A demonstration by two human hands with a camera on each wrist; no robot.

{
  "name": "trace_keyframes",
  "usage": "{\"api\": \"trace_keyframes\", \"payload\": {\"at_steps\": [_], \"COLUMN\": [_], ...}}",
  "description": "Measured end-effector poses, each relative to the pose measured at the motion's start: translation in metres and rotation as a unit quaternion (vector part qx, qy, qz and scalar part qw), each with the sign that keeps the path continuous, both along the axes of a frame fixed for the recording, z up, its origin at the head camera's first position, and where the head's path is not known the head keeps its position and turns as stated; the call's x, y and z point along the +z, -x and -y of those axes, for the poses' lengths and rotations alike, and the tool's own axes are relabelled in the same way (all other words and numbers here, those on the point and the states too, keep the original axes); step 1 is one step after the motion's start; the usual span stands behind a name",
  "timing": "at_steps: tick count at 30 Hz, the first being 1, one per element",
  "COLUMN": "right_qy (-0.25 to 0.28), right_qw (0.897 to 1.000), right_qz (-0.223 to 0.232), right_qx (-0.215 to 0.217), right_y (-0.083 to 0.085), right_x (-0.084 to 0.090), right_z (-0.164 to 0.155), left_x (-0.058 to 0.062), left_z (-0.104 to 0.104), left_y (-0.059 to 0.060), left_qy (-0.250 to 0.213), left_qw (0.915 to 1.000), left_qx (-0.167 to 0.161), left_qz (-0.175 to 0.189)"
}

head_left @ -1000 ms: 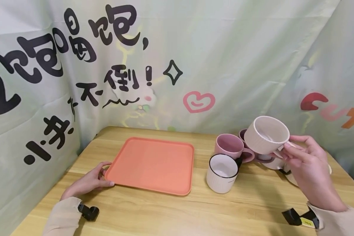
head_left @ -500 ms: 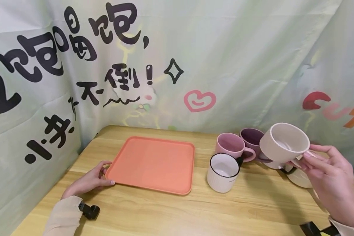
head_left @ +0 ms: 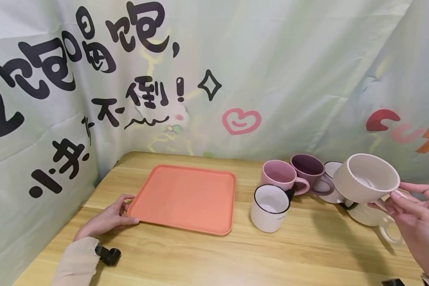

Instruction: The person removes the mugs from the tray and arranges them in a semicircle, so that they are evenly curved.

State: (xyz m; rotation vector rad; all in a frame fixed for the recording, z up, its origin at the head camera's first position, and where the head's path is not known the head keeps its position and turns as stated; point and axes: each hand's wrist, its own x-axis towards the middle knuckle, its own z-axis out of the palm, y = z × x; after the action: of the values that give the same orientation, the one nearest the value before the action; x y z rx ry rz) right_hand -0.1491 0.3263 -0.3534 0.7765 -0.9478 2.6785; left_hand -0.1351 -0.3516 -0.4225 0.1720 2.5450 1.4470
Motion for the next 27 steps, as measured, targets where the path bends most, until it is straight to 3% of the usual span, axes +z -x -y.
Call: {"api": "trace_keyframes", "payload": {"at_steps": [6, 12, 18, 22, 27], "right_qy": [0.033, 0.103, 0.071, 0.050, 0.030], "right_qw": [0.999, 0.994, 0.995, 0.997, 0.997], "right_qz": [0.002, -0.019, -0.022, -0.032, -0.054], "right_qx": [-0.002, 0.044, 0.065, 0.040, 0.052], "right_y": [-0.002, 0.000, 0.000, -0.007, -0.005], "right_x": [-0.004, -0.014, -0.024, -0.025, -0.032], "right_z": [-0.004, -0.021, -0.040, -0.043, -0.058], "left_x": [0.002, 0.003, 0.005, 0.007, 0.006], "left_z": [0.004, 0.000, -0.001, 0.000, 0.000], "left_y": [-0.004, -0.002, -0.001, 0.001, 0.001], "left_qy": [0.004, 0.009, 0.002, 0.007, 0.013], "left_qw": [0.9999, 0.9999, 1.0000, 0.9999, 0.9999], "left_qx": [0.007, 0.011, 0.006, 0.010, 0.008], "left_qz": [-0.006, 0.002, 0.000, 0.002, 0.002]}}
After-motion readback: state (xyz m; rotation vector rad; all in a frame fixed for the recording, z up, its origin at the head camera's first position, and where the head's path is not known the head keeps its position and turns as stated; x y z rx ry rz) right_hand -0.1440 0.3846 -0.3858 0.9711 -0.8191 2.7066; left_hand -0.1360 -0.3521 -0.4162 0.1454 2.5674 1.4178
